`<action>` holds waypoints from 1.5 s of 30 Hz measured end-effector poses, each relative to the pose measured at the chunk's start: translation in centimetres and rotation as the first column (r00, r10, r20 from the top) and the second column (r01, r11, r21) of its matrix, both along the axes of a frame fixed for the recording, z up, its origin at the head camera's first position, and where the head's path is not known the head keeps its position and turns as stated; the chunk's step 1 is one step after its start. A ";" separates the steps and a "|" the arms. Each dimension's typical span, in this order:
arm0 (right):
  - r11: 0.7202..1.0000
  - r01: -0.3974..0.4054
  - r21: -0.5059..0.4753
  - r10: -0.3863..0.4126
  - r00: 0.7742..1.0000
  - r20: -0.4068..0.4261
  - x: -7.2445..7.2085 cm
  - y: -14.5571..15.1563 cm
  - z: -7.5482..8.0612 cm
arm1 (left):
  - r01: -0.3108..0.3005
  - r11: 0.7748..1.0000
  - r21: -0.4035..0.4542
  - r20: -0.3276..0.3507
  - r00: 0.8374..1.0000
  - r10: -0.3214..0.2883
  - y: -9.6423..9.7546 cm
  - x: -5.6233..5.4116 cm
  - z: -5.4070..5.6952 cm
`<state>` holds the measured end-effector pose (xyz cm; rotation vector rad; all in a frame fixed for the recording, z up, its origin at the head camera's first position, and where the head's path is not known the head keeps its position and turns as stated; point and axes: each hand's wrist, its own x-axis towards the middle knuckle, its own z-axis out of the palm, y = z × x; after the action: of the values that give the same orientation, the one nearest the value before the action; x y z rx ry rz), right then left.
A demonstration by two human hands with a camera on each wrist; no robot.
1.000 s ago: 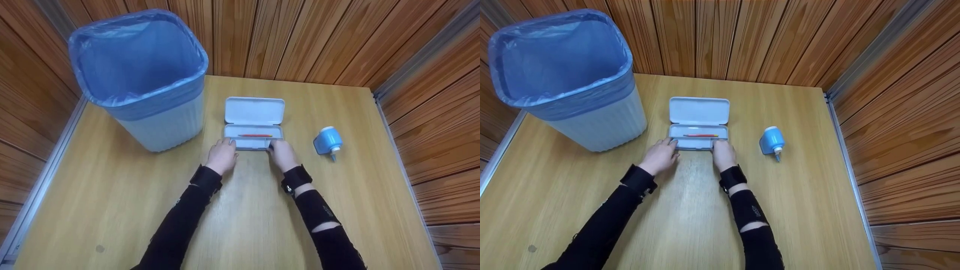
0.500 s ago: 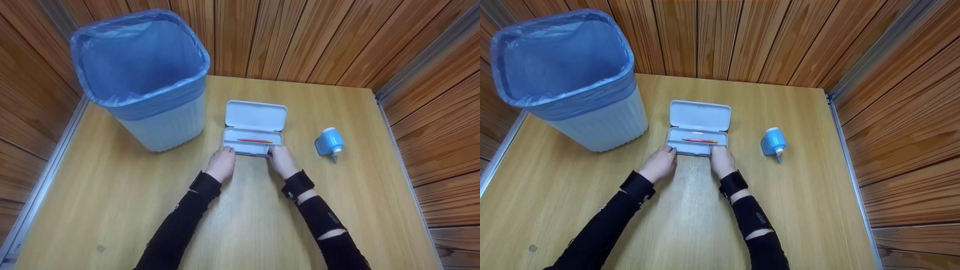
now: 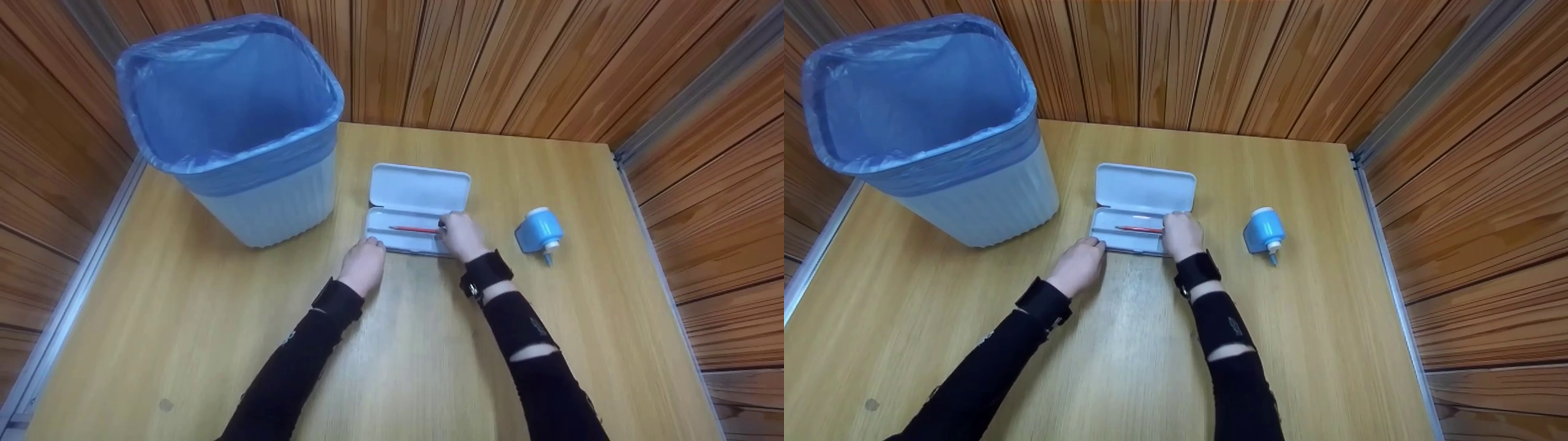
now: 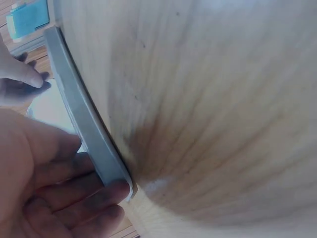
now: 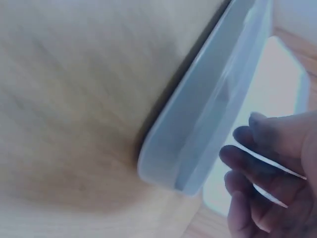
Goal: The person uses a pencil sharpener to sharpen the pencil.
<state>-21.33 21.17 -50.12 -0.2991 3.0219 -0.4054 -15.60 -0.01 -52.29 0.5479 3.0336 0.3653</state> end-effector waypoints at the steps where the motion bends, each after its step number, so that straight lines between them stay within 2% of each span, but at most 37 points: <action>1: 1.000 0.001 0.014 -0.001 1.000 0.012 -0.4 0.0 -0.1 | -0.005 1.000 0.002 -0.001 1.000 0.005 0.1 0.0 0.0; 5: 0.998 -0.009 0.055 0.005 0.998 0.062 -1.3 0.1 -0.6 | -0.013 1.000 -0.006 -0.003 1.000 0.013 0.4 0.0 0.1; 9: 0.998 0.002 0.055 -0.006 0.998 0.068 -1.6 0.2 -1.2 | -0.009 1.000 -0.030 -0.025 1.000 0.008 0.7 0.1 0.1; 14: 0.997 0.043 0.057 -0.043 0.999 -0.007 -1.5 0.6 -2.0 | 0.001 0.999 -0.034 -0.060 0.998 -0.003 1.0 0.3 0.2; 18: 0.995 0.073 0.068 -0.068 0.995 -0.069 -1.1 0.7 -2.3 | -0.004 0.999 -0.032 -0.042 0.999 0.003 1.1 0.2 0.4; 20: 0.995 0.085 0.042 -0.081 0.993 -0.087 -0.8 0.7 -2.2 | -0.013 0.999 -0.033 -0.024 1.000 0.012 1.0 0.1 0.4; 23: 0.994 0.096 -0.051 -0.102 0.986 -0.128 0.3 0.4 -1.6 | -0.033 0.999 0.044 -0.023 0.999 0.034 0.8 -0.1 0.4; 25: 0.985 0.086 -0.153 -0.111 0.981 -0.162 1.2 -0.2 -1.0 | -0.059 0.985 0.162 -0.025 0.998 0.064 0.6 -0.1 0.6; 26: 0.973 0.083 -0.217 -0.121 0.978 -0.168 1.7 -0.6 -0.7 | -0.071 0.967 0.246 -0.023 0.997 0.079 0.5 -0.1 0.6; 27: 0.955 0.076 -0.286 -0.129 0.977 -0.172 2.2 -1.0 -0.3 | -0.080 0.936 0.344 -0.014 0.996 0.091 0.4 0.0 0.7; 28: 0.930 0.072 -0.361 -0.139 0.977 -0.163 2.7 -1.5 0.0 | -0.090 0.893 0.442 0.004 0.995 0.098 0.4 0.0 0.9; 29: 0.897 0.071 -0.437 -0.151 0.977 -0.149 3.2 -1.9 0.4 | -0.100 0.835 0.541 0.030 0.995 0.099 0.4 0.1 1.1; 31: 0.811 0.083 -0.580 -0.167 0.982 -0.093 4.2 -2.8 1.0 | -0.121 0.684 0.720 0.089 0.993 0.081 0.5 0.3 1.6; 33: 0.718 0.105 -0.688 -0.172 0.985 -0.029 5.2 -3.7 1.4 | -0.132 0.531 0.837 0.127 0.991 0.047 0.6 0.5 2.2; 34: 0.679 0.122 -0.724 -0.173 0.985 0.004 5.7 -4.1 1.6 | -0.130 0.467 0.874 0.130 0.991 0.032 0.7 0.5 2.6; 35: 0.649 0.135 -0.749 -0.170 0.985 0.029 6.1 -4.5 1.7 | -0.130 0.415 0.900 0.134 0.991 0.021 0.8 0.7 3.0; 36: 0.624 0.145 -0.768 -0.166 0.985 0.051 6.5 -4.9 1.7 | -0.133 0.376 0.917 0.138 0.990 0.014 0.9 0.8 3.3; 38: 0.592 0.153 -0.791 -0.158 0.985 0.072 7.1 -5.4 1.7 | -0.137 0.324 0.936 0.143 0.990 0.006 1.1 1.0 3.9; 39: 0.583 0.155 -0.797 -0.154 0.985 0.078 7.3 -5.7 1.6 | -0.143 0.307 0.941 0.148 0.989 0.007 1.1 1.1 4.1; 40: 0.577 0.151 -0.803 -0.147 0.986 0.080 7.6 -5.8 1.5 | -0.148 0.301 0.942 0.152 0.988 0.012 1.2 1.2 4.3; 43: 0.564 0.138 -0.814 -0.127 0.989 0.080 8.0 -6.0 1.4 | -0.170 0.308 0.936 0.165 0.985 0.043 1.2 1.4 4.5; 44: 0.562 0.137 -0.815 -0.121 0.989 0.083 8.1 -5.9 1.3 | -0.170 0.325 0.930 0.159 0.986 0.059 1.1 1.4 4.5; 45: 0.563 0.138 -0.815 -0.119 0.989 0.085 8.1 -5.8 1.2 | -0.160 0.353 0.922 0.141 0.987 0.081 1.1 1.4 4.5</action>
<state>-13.19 15.34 -48.91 -0.0995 2.5827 -1.8206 -14.17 1.07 -47.76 0.2606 2.4436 2.1399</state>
